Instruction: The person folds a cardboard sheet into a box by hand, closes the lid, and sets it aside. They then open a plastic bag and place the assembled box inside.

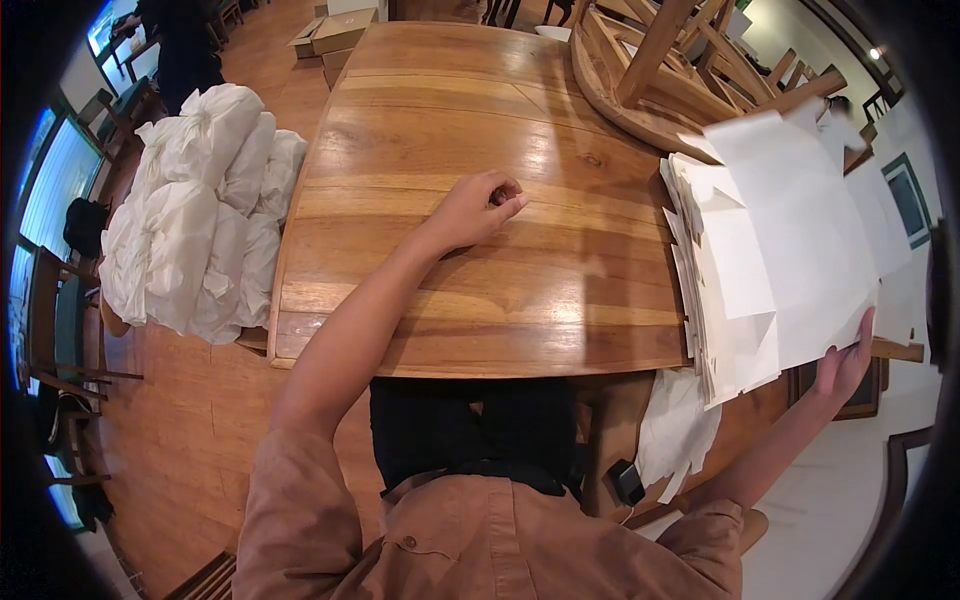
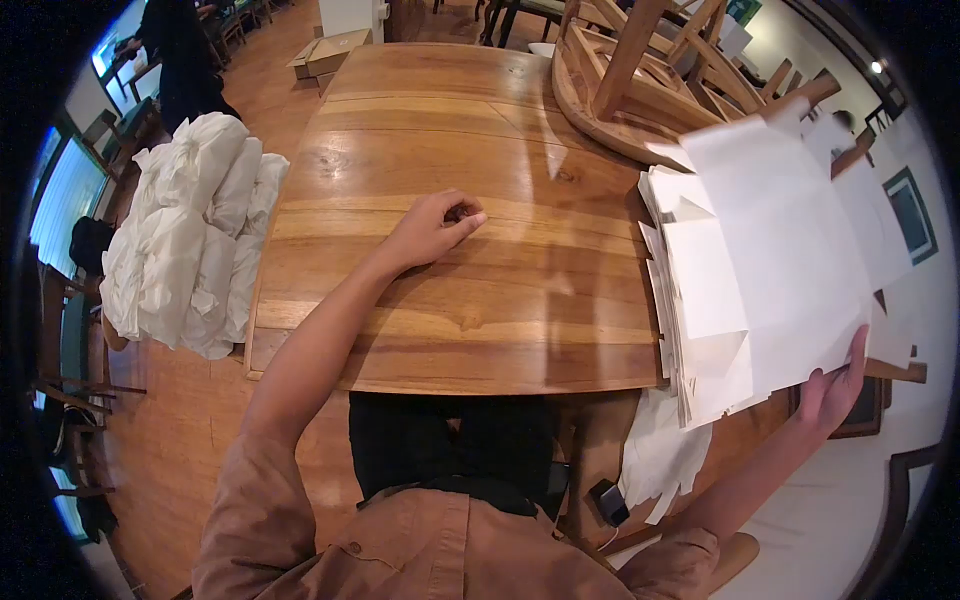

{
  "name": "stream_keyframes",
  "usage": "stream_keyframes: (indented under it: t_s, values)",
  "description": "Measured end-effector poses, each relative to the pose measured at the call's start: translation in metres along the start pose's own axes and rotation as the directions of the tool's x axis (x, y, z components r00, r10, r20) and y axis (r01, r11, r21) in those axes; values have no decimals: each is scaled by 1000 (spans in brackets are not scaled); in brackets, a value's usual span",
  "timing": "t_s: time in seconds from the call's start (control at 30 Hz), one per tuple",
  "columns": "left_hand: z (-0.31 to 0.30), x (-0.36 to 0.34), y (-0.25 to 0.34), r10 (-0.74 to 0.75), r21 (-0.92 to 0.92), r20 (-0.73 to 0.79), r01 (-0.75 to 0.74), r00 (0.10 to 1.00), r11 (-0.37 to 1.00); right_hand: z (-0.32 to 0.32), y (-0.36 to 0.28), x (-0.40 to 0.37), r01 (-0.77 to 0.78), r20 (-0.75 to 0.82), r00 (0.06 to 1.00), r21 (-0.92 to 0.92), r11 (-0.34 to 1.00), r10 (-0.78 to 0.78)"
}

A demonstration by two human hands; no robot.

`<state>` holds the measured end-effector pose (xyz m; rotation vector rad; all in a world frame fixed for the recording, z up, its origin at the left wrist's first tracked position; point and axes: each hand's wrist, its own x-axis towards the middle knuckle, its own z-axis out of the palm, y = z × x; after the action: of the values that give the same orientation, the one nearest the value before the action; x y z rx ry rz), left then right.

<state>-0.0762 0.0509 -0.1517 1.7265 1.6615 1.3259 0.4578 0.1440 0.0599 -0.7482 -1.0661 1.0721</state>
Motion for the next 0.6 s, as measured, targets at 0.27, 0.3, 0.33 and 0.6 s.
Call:
stream_keyframes:
  t_s: [0.27, 0.3, 0.33, 0.6]
  values:
    - [-18, 16, -31, -316, -714, -16, 210, 949, 667, 115, 55, -4, -127, 198, 972, -13, 992, 127]
    - [-24, 14, -31, -316, -713, -16, 211, 949, 668, 128, 75, -3, -103, 216, 970, -66, 993, 115]
    - [-34, 11, -26, -336, -853, 22, 193, 941, 486, 142, 92, -4, -187, 290, 934, -105, 977, 210]
    - [-57, -15, -29, -253, -905, -212, -91, 944, 415, 206, 251, -27, -483, 473, 618, -401, 778, 628]
